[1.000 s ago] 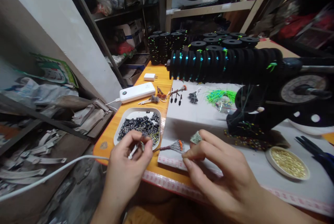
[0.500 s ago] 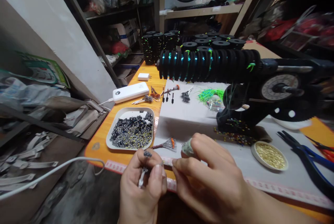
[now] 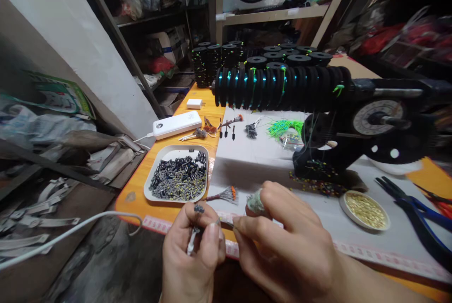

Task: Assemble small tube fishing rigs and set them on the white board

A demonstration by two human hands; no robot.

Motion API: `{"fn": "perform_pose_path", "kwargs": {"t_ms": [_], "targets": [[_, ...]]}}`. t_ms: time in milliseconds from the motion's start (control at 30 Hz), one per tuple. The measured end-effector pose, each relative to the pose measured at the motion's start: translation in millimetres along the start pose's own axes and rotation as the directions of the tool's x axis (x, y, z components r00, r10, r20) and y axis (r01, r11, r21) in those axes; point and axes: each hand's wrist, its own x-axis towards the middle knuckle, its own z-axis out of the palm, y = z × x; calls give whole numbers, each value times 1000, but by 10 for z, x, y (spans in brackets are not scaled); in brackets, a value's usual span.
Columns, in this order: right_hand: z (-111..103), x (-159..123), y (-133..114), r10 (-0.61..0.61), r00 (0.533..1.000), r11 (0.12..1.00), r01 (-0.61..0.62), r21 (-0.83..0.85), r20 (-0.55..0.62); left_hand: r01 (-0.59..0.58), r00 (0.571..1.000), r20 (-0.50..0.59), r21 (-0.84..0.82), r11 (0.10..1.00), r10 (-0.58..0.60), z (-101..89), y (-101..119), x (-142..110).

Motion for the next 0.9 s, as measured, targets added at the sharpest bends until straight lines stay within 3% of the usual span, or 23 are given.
{"fn": "perform_pose_path", "kwargs": {"t_ms": [500,633,900], "targets": [[-1,-29,8,-17,1000,1000,17,3,25,-26,1000,18,12,1000,25,-8,2,-5],[-6,-43,15,-1,998,999,-1,32,63,-85,996,26,83,993,83,-49,-51,4],[-28,-20,75,172,967,894,-234,381,190,-232,973,25,140,962,231,-102,-172,46]]}}
